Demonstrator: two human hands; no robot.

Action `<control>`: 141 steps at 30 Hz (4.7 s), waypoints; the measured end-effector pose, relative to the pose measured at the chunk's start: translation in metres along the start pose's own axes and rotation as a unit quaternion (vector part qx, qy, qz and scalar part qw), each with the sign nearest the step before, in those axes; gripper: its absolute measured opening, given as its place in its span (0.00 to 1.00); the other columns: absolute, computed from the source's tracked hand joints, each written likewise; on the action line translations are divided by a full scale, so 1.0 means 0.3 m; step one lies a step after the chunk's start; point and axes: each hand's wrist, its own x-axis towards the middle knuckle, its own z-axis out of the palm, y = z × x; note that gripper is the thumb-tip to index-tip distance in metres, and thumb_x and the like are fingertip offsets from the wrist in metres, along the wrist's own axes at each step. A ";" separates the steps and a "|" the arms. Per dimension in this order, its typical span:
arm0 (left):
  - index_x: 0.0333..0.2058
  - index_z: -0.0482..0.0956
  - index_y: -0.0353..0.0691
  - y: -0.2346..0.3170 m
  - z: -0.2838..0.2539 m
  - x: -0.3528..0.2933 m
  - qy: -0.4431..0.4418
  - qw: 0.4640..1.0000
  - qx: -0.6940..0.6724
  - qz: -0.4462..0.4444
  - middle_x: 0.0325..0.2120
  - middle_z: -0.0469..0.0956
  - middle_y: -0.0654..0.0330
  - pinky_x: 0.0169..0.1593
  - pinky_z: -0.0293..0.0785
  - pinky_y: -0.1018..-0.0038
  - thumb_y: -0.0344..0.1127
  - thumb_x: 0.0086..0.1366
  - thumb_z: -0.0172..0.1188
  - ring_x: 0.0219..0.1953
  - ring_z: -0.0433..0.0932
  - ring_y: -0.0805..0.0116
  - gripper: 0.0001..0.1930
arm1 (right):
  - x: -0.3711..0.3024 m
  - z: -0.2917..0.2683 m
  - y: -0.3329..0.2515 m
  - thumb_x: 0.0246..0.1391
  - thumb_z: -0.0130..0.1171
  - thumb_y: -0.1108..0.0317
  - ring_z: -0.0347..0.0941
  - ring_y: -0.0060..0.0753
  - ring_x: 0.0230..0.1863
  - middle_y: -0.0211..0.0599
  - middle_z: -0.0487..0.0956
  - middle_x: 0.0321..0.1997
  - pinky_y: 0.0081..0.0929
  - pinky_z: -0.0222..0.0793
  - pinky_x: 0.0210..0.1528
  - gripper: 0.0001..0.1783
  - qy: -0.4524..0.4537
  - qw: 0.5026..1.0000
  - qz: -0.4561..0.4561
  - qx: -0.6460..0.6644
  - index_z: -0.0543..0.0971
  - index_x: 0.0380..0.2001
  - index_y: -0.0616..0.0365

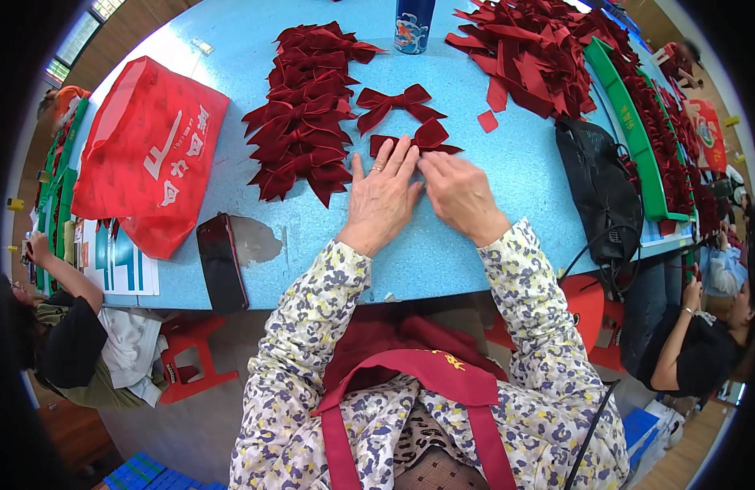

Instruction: Assembling red fabric ribbons into decorative bows by folding and tying them.

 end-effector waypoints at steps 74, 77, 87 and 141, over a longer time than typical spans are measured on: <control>0.14 0.64 0.40 0.191 -0.180 0.031 0.082 0.915 -0.280 0.279 0.14 0.64 0.61 0.21 0.60 0.69 0.30 0.49 0.65 0.18 0.66 0.63 0.16 | -0.021 -0.034 0.409 0.62 0.47 0.65 0.62 0.14 0.19 0.28 0.73 0.22 0.14 0.58 0.20 0.10 0.452 0.560 0.485 0.497 0.74 0.34 0.61; 0.14 0.64 0.41 0.188 -0.177 0.030 0.088 0.911 -0.280 0.289 0.14 0.63 0.62 0.21 0.60 0.70 0.31 0.49 0.65 0.18 0.65 0.63 0.16 | -0.024 -0.028 0.413 0.62 0.47 0.65 0.62 0.14 0.19 0.28 0.73 0.22 0.14 0.57 0.20 0.11 0.445 0.573 0.479 0.494 0.75 0.34 0.61; 0.14 0.64 0.40 0.194 -0.154 0.033 0.067 0.916 -0.279 0.281 0.14 0.63 0.61 0.21 0.62 0.69 0.32 0.50 0.65 0.19 0.66 0.63 0.16 | 0.032 0.010 0.327 0.60 0.51 0.60 0.72 0.20 0.25 0.32 0.81 0.28 0.23 0.68 0.28 0.15 0.168 0.856 0.364 0.327 0.78 0.35 0.62; 0.39 0.78 0.32 0.098 -0.132 0.091 -0.013 0.931 -0.352 -0.096 0.27 0.81 0.59 0.33 0.72 0.81 0.31 0.61 0.61 0.28 0.78 0.76 0.10 | 0.042 -0.043 0.168 0.52 0.61 0.68 0.67 0.15 0.31 0.25 0.78 0.32 0.16 0.64 0.34 0.10 0.101 0.811 0.180 0.548 0.78 0.37 0.60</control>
